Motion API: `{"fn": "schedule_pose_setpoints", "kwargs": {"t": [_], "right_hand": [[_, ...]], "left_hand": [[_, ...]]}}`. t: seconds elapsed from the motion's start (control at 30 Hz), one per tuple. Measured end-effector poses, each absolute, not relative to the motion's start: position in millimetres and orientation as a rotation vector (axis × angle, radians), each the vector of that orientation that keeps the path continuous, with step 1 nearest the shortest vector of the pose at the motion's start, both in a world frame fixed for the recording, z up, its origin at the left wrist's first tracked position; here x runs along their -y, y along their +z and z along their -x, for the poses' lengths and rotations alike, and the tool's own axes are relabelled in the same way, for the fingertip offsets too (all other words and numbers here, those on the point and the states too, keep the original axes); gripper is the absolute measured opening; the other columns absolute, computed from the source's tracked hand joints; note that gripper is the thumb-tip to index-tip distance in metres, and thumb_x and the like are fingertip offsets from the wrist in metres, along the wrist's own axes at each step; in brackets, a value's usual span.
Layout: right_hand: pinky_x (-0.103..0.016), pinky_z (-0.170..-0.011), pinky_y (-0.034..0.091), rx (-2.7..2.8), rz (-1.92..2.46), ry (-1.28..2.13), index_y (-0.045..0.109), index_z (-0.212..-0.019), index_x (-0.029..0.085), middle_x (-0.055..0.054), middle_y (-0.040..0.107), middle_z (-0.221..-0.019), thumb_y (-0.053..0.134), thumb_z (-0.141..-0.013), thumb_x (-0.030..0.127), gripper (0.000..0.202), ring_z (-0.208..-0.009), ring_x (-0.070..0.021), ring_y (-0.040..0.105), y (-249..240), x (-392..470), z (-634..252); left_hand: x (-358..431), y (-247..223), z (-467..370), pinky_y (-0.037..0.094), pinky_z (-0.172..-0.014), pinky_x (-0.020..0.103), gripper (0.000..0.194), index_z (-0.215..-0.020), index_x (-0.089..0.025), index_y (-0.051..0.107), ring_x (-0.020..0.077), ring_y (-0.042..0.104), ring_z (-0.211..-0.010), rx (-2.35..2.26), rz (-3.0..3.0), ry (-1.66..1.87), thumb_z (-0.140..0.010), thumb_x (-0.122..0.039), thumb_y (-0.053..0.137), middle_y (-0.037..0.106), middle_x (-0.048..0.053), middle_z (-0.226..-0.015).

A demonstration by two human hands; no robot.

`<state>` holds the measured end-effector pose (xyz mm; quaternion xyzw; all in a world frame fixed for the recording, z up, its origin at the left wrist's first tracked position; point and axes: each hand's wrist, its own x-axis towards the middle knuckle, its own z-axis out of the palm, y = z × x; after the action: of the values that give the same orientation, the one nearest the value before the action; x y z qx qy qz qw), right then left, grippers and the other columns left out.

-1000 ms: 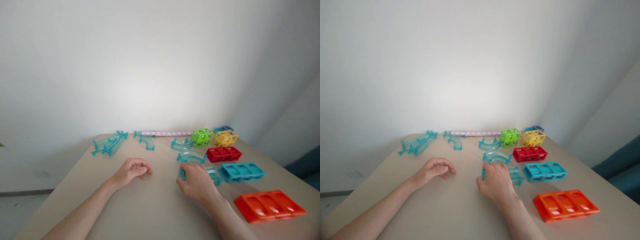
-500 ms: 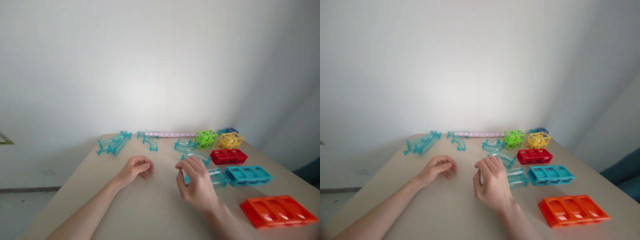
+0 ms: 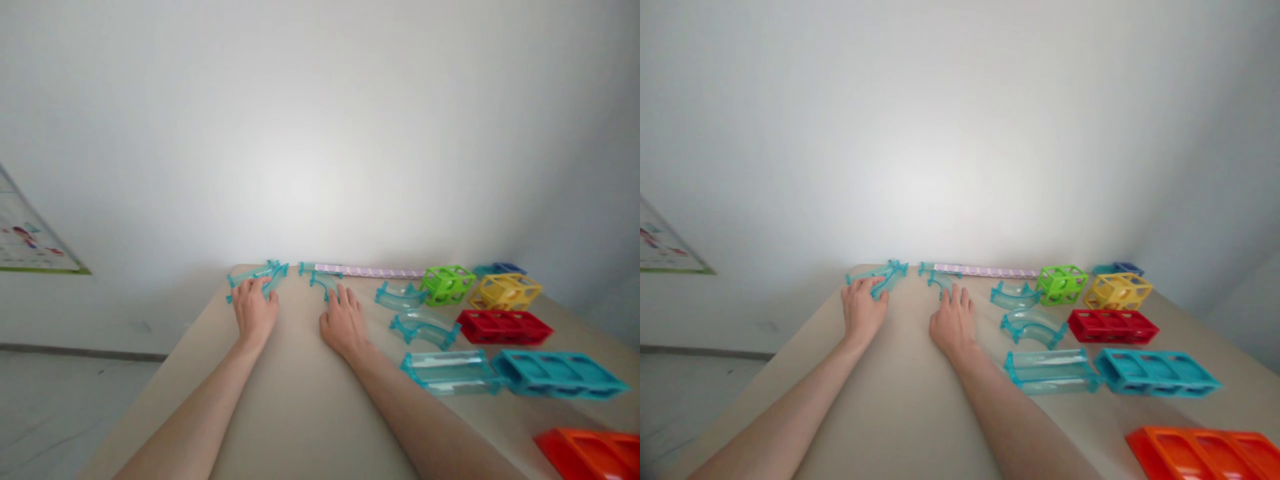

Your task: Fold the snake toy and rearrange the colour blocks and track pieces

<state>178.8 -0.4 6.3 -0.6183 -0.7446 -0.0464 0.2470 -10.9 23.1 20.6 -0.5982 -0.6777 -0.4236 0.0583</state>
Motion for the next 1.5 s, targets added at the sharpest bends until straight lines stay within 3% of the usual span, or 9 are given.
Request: {"fn": "schedule_pose_setpoints", "kwargs": {"t": [0.1,0.23,0.4,0.67,0.8,1.03,1.23,1.37,1.5], "right_hand": [[-0.052,-0.105,0.029,2.035,1.639,-0.143,0.049,-0.128,0.009,-0.021,0.038,-0.142,0.046,-0.083,0.016,0.046,-0.131,-0.0346,0.032,7.3,4.4,-183.9],[-0.047,-0.104,0.034,2.094,1.452,-0.111,0.056,-0.12,0.013,-0.019,0.043,-0.136,0.047,-0.082,0.015,0.039,-0.126,-0.0293,0.038,12.2,16.1,-183.7],[-0.044,-0.103,0.038,2.155,1.309,-0.001,0.057,-0.117,0.014,-0.016,0.045,-0.132,0.047,-0.082,0.013,0.036,-0.122,-0.0253,0.042,12.5,17.7,-179.3],[-0.043,-0.104,0.038,2.157,1.245,0.1,0.056,-0.118,0.013,-0.015,0.05,-0.127,0.047,-0.083,0.012,0.036,-0.119,-0.0243,0.048,7.6,12.4,-179.4],[-0.042,-0.104,0.038,2.145,1.16,0.205,0.057,-0.116,0.013,-0.015,0.052,-0.124,0.047,-0.084,0.012,0.034,-0.116,-0.0233,0.05,9.0,13.6,-178.2],[-0.041,-0.099,0.042,1.973,1.117,0.414,0.051,-0.124,0.014,-0.013,0.061,-0.117,0.049,-0.087,0.021,0.037,-0.111,-0.0223,0.056,6.4,10.8,-173.9],[-0.036,-0.083,0.051,1.849,1.145,0.521,0.043,-0.131,0.017,-0.011,0.066,-0.111,0.045,-0.093,0.03,0.04,-0.097,-0.0196,0.063,-1.8,4.0,-172.1],[-0.035,-0.079,0.051,1.837,1.136,0.557,0.045,-0.128,0.017,-0.012,0.067,-0.11,0.048,-0.091,0.029,0.04,-0.094,-0.0196,0.064,-2.8,4.1,-172.0],[-0.034,-0.078,0.051,1.831,1.127,0.581,0.046,-0.126,0.017,-0.011,0.067,-0.109,0.048,-0.09,0.027,0.038,-0.09,-0.0187,0.064,-2.3,4.4,-172.2]], "left_hand": [[-27.4,18.6,17.2,0.036,-0.092,0.052,0.036,-0.111,-0.021,0.066,0.0384,0.043,-0.116,2.25,1.624,-1.102,-0.075,-0.027,0.062,0.056,0.017,-0.12],[-33.8,12.2,19.7,0.038,-0.088,0.053,0.03,-0.104,-0.024,0.069,0.0397,0.046,-0.114,2.411,1.655,-1.006,-0.074,-0.029,0.064,0.057,0.016,-0.12],[-39.6,9.6,24.8,0.038,-0.086,0.053,0.017,-0.09,-0.022,0.07,0.0363,0.055,-0.106,2.401,1.691,-1.187,-0.078,-0.022,0.058,0.065,0.014,-0.108],[-40.9,15.6,24.8,0.035,-0.094,0.05,0.02,-0.09,-0.018,0.068,0.0315,0.059,-0.102,2.321,1.54,-1.52,-0.081,-0.033,0.058,0.068,0.013,-0.101],[-41.6,16.6,27.6,0.04,-0.094,0.039,0.022,-0.089,-0.017,0.067,0.0249,0.06,-0.1,2.207,1.521,-1.793,-0.079,-0.035,0.06,0.068,0.01,-0.1],[-46.3,8.9,14.7,0.053,-0.068,0.031,0.031,-0.086,-0.013,0.063,0.0166,0.064,-0.071,2.098,1.512,-2.409,-0.077,-0.043,0.061,0.065,0.004,-0.078],[-33.1,19.6,-11.9,0.058,-0.065,0.031,0.011,-0.074,-0.012,0.06,0.0133,0.064,-0.062,1.881,1.112,-3.653,-0.075,-0.019,0.069,0.065,0.002,-0.07],[-30.4,28.5,-9.5,0.059,-0.062,0.027,0.019,-0.074,-0.013,0.056,0.0127,0.064,-0.059,1.989,0.853,-3.837,-0.09,-0.016,0.049,0.064,0.005,-0.064],[-30.2,32.1,-2.6,0.054,-0.055,0.019,0.025,-0.073,-0.014,0.053,0.0085,0.058,-0.051,2.034,0.838,-3.962,-0.094,-0.018,0.039,0.058,0.003,-0.06]]}}
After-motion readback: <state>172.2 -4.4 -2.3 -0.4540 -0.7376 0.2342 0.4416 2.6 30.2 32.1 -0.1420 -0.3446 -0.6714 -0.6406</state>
